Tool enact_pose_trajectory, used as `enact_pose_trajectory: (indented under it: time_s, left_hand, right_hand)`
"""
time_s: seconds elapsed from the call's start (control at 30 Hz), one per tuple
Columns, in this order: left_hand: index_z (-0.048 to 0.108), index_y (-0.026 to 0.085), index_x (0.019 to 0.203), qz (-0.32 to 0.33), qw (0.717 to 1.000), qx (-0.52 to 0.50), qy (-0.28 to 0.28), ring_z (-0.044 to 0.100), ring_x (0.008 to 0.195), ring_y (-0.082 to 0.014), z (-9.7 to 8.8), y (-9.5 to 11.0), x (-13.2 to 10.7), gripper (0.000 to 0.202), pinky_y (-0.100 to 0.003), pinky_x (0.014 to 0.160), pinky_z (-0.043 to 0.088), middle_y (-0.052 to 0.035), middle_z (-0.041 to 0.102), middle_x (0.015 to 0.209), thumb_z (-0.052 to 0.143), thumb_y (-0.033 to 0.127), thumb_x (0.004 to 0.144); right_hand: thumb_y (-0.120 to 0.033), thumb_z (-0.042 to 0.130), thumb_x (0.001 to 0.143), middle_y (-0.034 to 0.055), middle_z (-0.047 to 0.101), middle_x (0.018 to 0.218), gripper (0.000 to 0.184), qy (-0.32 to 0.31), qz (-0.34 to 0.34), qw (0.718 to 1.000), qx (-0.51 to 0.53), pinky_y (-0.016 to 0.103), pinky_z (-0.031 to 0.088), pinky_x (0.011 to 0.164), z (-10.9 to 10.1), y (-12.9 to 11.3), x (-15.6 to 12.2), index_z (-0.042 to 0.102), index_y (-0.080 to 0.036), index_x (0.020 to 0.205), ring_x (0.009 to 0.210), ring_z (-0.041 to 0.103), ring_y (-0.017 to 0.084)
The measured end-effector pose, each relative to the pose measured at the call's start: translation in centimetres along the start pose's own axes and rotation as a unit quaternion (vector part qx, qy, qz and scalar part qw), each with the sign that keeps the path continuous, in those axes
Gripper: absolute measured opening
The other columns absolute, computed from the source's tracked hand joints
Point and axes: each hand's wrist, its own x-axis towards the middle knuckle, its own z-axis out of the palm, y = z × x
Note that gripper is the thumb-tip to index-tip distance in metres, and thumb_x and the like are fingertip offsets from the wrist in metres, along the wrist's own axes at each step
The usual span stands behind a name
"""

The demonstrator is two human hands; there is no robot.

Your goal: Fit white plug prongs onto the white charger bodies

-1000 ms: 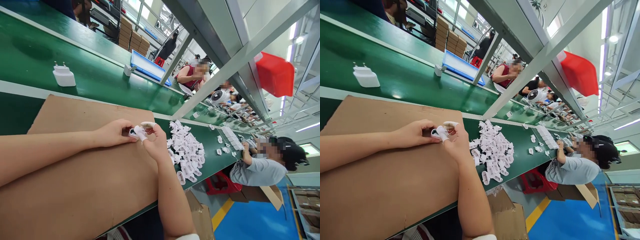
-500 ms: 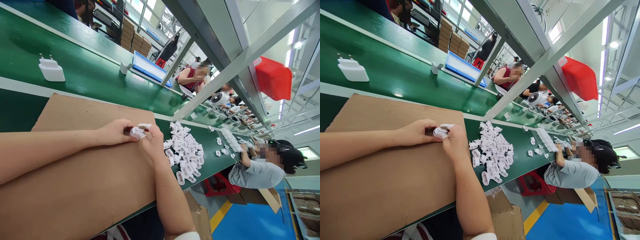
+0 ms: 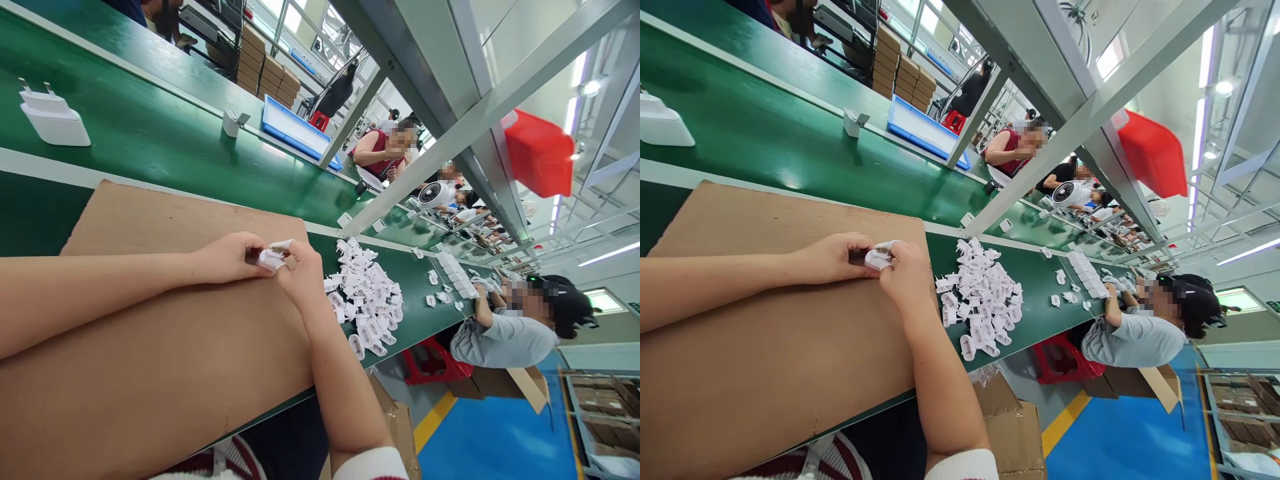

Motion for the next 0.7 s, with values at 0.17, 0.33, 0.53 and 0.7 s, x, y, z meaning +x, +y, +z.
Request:
enact_pose_trajectory:
  time_s: [0.17, 0.33, 0.53, 0.7]
  left_hand:
    - [0.073, 0.02, 0.092, -0.004, 1.0, 0.01, 0.003, 0.067, 0.085, -0.0232, -0.1, 0.0, 0.2, 0.044, -0.029, 0.073, 0.048, -0.0013, 0.074, 0.091, 0.074, 0.061, 0.076]
    - [0.073, 0.021, 0.105, -0.013, 1.0, -0.005, 0.003, 0.068, 0.092, -0.0253, -0.1, 0.7, 0.0, 0.051, -0.028, 0.078, 0.051, -0.0033, 0.075, 0.101, 0.075, 0.062, 0.075]
    - [0.067, 0.019, 0.124, -0.089, 0.996, 0.012, 0.022, 0.067, 0.094, -0.0238, -1.5, 1.5, 0.2, 0.068, -0.026, 0.079, 0.051, -0.0015, 0.076, 0.105, 0.076, 0.062, 0.073]
    - [0.069, 0.022, 0.123, -0.152, 0.983, 0.071, 0.081, 0.067, 0.102, -0.0242, -6.6, 1.0, 3.1, 0.066, -0.028, 0.084, 0.049, 0.0025, 0.075, 0.115, 0.078, 0.063, 0.073]
  right_hand:
    - [-0.007, 0.063, 0.075, -0.0015, 0.075, 0.096, 0.037, 0.028, 0.074, 0.995, 0.053, 0.03, 0.054, 0.086, 0.7, 0.1, -0.2, 0.077, -0.027, 0.102, 0.089, 0.065, 0.018]
    - [-0.023, 0.072, 0.081, 0.0019, 0.073, 0.109, 0.047, 0.059, 0.123, 0.986, 0.091, 0.031, 0.053, 0.094, 1.7, 0.4, -0.8, 0.072, -0.032, 0.126, 0.103, 0.066, 0.02]
    - [-0.047, 0.058, 0.097, 0.0159, 0.062, 0.139, 0.054, 0.156, 0.218, 0.96, -0.074, 0.049, 0.037, 0.116, -1.6, 3.8, 0.5, 0.058, -0.019, 0.143, 0.137, 0.05, 0.032]
    - [-0.033, 0.066, 0.088, 0.0312, 0.047, 0.151, 0.053, 0.052, 0.403, 0.89, -0.208, 0.073, 0.026, 0.112, -3.8, 6.9, 0.8, 0.06, -0.009, 0.135, 0.148, 0.032, 0.049]
